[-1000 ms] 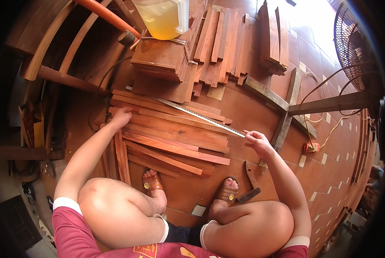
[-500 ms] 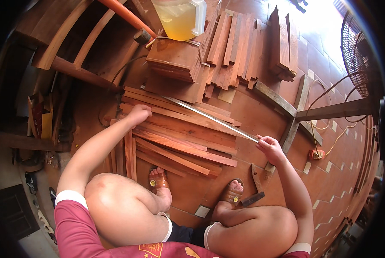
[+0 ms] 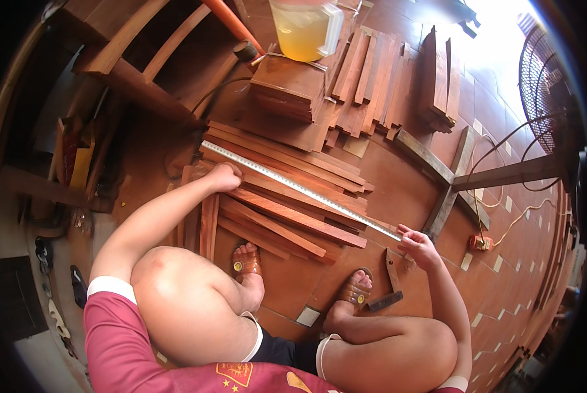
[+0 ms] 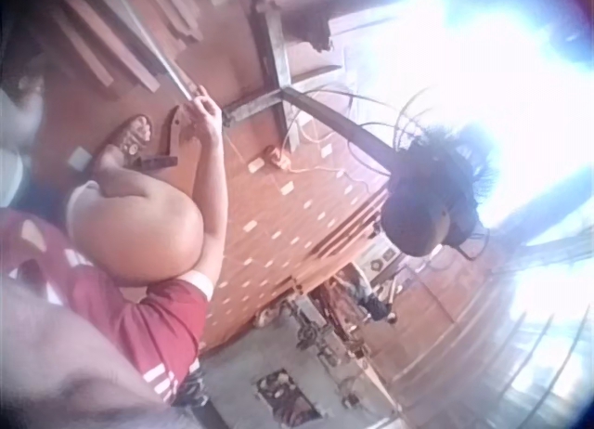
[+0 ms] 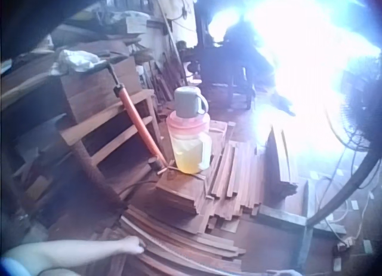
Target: The person sits on the floor and uses a metal ruler to measure the length of several thin wooden strips. They then use a try square to check the angles and edges of the wood pieces.
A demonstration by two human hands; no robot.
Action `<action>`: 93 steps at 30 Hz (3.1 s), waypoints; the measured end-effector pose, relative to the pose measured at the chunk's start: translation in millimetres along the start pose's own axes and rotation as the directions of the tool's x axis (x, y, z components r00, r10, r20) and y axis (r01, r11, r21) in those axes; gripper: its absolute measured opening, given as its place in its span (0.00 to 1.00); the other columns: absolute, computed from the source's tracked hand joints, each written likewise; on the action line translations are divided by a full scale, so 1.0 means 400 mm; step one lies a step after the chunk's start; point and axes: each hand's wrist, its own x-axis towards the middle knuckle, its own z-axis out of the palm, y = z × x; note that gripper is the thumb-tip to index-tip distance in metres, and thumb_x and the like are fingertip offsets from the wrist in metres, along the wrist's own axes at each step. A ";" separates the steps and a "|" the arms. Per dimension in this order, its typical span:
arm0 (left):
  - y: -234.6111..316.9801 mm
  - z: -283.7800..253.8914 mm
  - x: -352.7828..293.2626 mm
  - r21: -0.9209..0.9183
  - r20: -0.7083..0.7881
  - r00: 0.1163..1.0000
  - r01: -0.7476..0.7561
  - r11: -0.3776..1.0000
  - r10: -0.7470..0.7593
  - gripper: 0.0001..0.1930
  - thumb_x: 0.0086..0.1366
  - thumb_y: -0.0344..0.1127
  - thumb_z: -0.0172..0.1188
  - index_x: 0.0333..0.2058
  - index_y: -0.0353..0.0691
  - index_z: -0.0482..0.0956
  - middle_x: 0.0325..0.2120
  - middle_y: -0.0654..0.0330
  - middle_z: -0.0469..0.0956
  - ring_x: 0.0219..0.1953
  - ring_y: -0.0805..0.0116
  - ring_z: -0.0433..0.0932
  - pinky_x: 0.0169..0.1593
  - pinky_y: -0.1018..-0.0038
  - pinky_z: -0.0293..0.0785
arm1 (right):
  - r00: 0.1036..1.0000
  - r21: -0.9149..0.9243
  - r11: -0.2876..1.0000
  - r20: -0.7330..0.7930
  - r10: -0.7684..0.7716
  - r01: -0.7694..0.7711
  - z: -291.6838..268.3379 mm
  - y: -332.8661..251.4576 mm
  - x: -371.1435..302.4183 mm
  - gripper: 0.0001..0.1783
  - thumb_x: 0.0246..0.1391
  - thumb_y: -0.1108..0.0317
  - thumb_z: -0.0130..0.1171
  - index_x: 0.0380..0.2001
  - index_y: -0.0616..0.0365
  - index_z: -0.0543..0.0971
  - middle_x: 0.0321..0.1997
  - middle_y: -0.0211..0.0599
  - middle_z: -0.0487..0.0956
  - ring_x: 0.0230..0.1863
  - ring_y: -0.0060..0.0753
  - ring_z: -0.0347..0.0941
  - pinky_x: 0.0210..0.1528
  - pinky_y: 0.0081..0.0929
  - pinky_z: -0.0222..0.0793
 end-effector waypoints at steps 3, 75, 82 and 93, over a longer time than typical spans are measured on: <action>-0.058 -0.005 0.018 0.012 -0.127 0.988 0.095 0.995 -0.093 0.18 0.54 0.34 0.56 0.42 0.33 0.83 0.42 0.44 0.83 0.47 0.52 0.81 0.51 0.66 0.76 | 1.000 -0.087 0.996 -0.019 0.013 -0.015 -0.038 -0.017 -0.032 0.07 0.59 0.65 0.63 0.29 0.53 0.78 0.74 0.41 0.58 0.70 0.37 0.60 0.56 0.37 0.71; -0.065 0.042 0.023 -0.352 0.093 0.992 -0.046 0.935 0.084 0.34 0.56 0.28 0.53 0.64 0.29 0.63 0.56 0.43 0.74 0.58 0.55 0.74 0.58 0.69 0.71 | 0.873 -0.428 0.855 -0.484 0.056 -0.292 -0.178 0.027 -0.050 0.11 0.59 0.59 0.61 0.36 0.55 0.81 0.31 0.27 0.81 0.35 0.22 0.77 0.33 0.25 0.74; -0.054 0.038 -0.001 -0.349 0.088 0.995 -0.014 0.937 0.048 0.34 0.56 0.27 0.51 0.65 0.30 0.63 0.55 0.45 0.75 0.57 0.55 0.75 0.59 0.70 0.70 | 0.880 -0.405 0.873 -0.472 0.055 -0.271 -0.168 0.019 -0.047 0.10 0.60 0.60 0.60 0.35 0.54 0.80 0.32 0.27 0.81 0.35 0.21 0.77 0.34 0.25 0.72; -0.049 0.027 -0.002 -0.343 0.072 0.997 0.005 0.939 0.021 0.34 0.57 0.26 0.51 0.66 0.31 0.62 0.54 0.46 0.75 0.56 0.57 0.75 0.57 0.70 0.70 | 0.885 -0.366 0.915 -0.466 -0.024 -0.169 -0.163 -0.003 -0.040 0.09 0.61 0.62 0.60 0.36 0.56 0.79 0.30 0.28 0.80 0.33 0.20 0.77 0.31 0.20 0.71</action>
